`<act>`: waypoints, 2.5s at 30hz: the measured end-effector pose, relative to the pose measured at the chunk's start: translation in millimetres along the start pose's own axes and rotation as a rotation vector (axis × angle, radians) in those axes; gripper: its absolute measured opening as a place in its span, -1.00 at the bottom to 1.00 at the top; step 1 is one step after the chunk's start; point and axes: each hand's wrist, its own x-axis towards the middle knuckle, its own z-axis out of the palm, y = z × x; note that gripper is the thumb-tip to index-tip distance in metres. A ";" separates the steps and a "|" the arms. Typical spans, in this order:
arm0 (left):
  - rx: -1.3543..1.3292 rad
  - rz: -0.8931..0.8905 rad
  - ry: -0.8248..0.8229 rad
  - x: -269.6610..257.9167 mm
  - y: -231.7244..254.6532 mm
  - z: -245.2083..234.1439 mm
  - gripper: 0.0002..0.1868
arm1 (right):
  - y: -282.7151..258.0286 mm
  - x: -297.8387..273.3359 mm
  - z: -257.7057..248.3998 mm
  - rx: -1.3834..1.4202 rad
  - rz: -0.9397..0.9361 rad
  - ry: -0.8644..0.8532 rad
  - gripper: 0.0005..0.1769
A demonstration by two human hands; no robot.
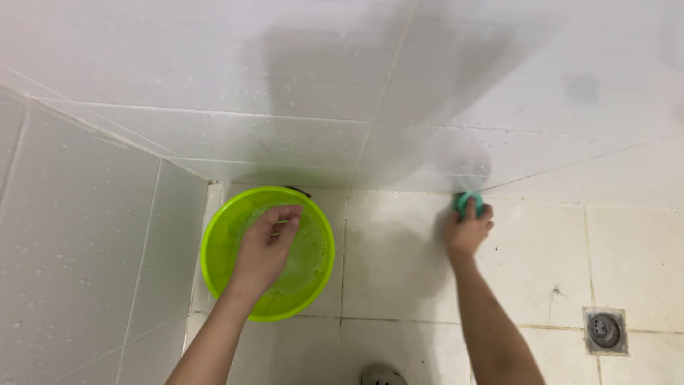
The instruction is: The person scrubs white tiled walls and floor in a bathroom using a green sponge and soapy water from a green bucket. They repeatedly dip the sponge into the bucket and wipe the wall and floor surfaces.
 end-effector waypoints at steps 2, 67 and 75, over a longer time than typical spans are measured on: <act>0.021 -0.011 0.003 -2.5 1.6 -2.1 -0.69 | -26.1 -9.0 18.1 -0.013 0.018 0.008 -0.26; 0.100 0.025 -0.088 -9.8 33.3 58.1 -0.71 | -121.1 -1.6 96.5 1.640 0.694 0.385 -0.36; 0.065 0.053 -0.084 -9.6 31.0 71.0 -0.71 | -219.2 -63.6 88.5 1.811 1.016 -0.136 -0.27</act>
